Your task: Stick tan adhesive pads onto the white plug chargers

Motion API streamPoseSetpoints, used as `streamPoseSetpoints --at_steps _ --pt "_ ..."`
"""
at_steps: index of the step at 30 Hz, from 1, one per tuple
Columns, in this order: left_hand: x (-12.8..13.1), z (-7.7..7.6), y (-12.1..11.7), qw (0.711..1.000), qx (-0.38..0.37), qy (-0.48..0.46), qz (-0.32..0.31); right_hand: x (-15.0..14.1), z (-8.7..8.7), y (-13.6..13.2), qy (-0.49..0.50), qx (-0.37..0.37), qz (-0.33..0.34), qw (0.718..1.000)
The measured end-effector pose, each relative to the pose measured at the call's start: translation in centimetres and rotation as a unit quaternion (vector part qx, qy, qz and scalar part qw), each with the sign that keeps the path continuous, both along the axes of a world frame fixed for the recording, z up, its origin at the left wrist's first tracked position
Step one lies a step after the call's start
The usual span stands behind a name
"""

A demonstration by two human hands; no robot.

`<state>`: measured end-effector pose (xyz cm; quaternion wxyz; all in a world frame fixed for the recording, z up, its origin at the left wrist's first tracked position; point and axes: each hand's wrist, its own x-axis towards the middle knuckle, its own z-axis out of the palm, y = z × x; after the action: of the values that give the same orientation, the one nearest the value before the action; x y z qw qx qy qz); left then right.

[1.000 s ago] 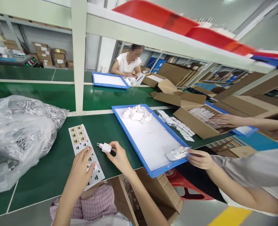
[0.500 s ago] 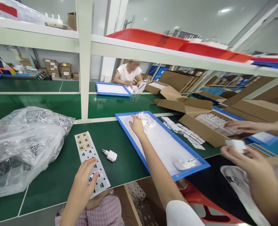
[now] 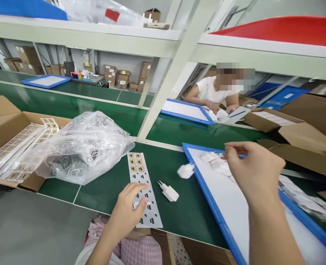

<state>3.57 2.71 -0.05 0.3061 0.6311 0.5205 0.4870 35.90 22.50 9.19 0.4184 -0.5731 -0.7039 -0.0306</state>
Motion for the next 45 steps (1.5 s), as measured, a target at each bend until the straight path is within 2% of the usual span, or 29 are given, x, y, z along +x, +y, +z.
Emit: streamPoseSetpoints --at_steps 3,5,9,12,17,21,24,27,31,33,35,37,39,40,42,45 --pt "-0.7 0.0 -0.4 1.000 0.010 -0.025 0.014 -1.9 -0.7 -0.4 -0.027 -0.082 0.030 0.996" --pt "-1.3 -0.3 -0.6 1.000 -0.001 -0.027 0.015 -3.6 -2.5 -1.0 -0.047 -0.167 0.075 0.982" --pt "-1.9 -1.4 -0.4 0.999 -0.027 0.010 0.023 -7.5 -7.0 -3.6 -0.075 -0.305 0.192 0.930" --pt "-1.7 -1.9 -0.1 0.998 -0.016 0.040 0.043 -9.9 -8.8 -4.8 -0.088 -0.348 0.244 0.901" --pt "-1.5 -2.4 0.3 0.996 -0.011 0.058 0.063 -12.0 -9.2 -3.4 -0.101 -0.354 0.263 0.892" --pt "-1.4 -2.9 0.5 0.994 -0.004 0.070 0.079 -12.8 -8.6 -2.8 -0.089 -0.361 0.258 0.892" --pt "-0.8 -3.1 0.5 0.993 -0.003 0.076 0.095 -13.8 -7.1 -3.9 -0.063 -0.351 0.247 0.901" --pt "-0.1 -3.1 0.4 0.988 0.035 0.102 0.114 -15.7 -4.9 -6.6 -0.047 -0.345 0.254 0.902" --pt "-0.2 -2.4 -0.4 0.972 0.153 0.121 0.133 -19.2 -1.9 -11.9 -0.064 -0.346 0.322 0.879" --pt "-1.1 -1.7 -1.4 0.958 0.209 0.105 0.164 -20.8 -0.3 -14.2 -0.102 -0.290 0.369 0.877" --pt "-2.5 -0.9 -2.7 0.943 0.250 0.093 0.200 -22.5 1.5 -15.4 -0.133 -0.223 0.436 0.862" --pt "-4.1 -0.1 -4.2 0.931 0.269 0.079 0.235 -24.7 3.2 -15.2 -0.128 -0.173 0.520 0.827" --pt "-5.5 0.6 -5.4 0.923 0.276 0.048 0.264 -27.6 4.4 -13.7 -0.134 -0.141 0.564 0.802" --pt "-6.1 0.9 -5.9 0.921 0.276 0.025 0.273 -29.3 4.7 -12.6 -0.169 -0.128 0.556 0.804" --pt "-6.7 1.4 -6.6 0.924 0.265 -0.023 0.275 -32.9 4.5 -10.4 -0.326 -0.147 0.462 0.812" --pt "-6.8 2.1 -7.4 0.932 0.243 -0.047 0.263 -37.2 2.3 -7.8 -0.419 -0.169 0.388 0.803"
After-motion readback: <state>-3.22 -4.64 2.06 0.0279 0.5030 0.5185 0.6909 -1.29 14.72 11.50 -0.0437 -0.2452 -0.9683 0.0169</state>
